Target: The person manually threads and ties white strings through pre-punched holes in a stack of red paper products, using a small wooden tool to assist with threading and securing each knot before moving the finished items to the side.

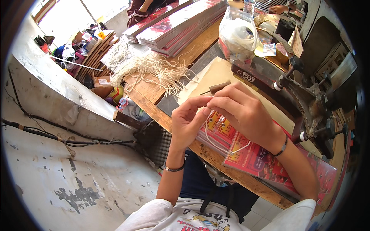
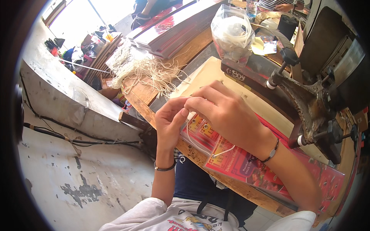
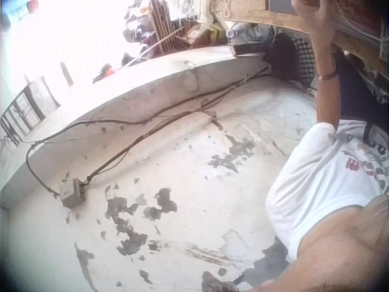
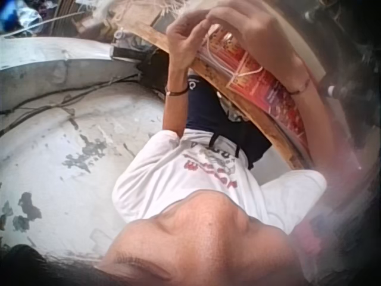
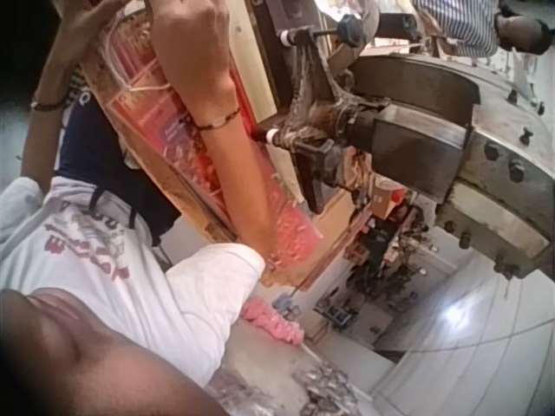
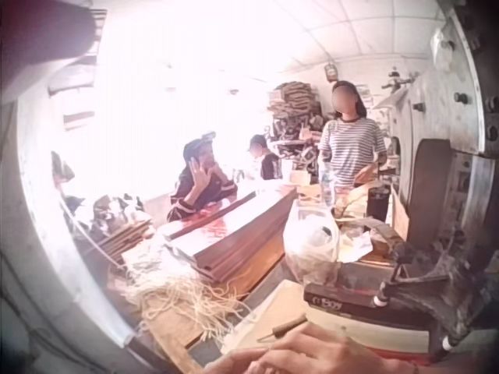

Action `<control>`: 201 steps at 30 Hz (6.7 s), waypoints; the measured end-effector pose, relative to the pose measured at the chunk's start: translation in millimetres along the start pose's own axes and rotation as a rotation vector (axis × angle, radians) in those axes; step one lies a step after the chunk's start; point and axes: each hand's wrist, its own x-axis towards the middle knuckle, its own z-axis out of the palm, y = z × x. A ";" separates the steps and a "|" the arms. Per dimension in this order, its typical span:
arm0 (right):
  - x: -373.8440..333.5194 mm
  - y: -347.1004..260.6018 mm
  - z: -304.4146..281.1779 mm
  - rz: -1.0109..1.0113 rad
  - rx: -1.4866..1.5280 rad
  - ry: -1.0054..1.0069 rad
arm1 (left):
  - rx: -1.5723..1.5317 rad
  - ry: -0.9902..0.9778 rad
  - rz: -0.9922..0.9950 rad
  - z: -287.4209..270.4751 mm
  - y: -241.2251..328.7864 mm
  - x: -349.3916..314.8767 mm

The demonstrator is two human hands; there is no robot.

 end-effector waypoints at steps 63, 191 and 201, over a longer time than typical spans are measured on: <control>1.1 -12.1 8.2 0.227 0.467 0.140 | 0.293 -0.007 0.032 23.6 41.4 -30.5; -16.2 -17.0 7.2 0.323 0.403 0.056 | 0.511 0.183 0.336 17.2 0.8 -34.0; -15.0 -16.2 7.2 0.272 0.404 0.013 | 0.555 -0.065 0.146 -3.1 40.7 -8.3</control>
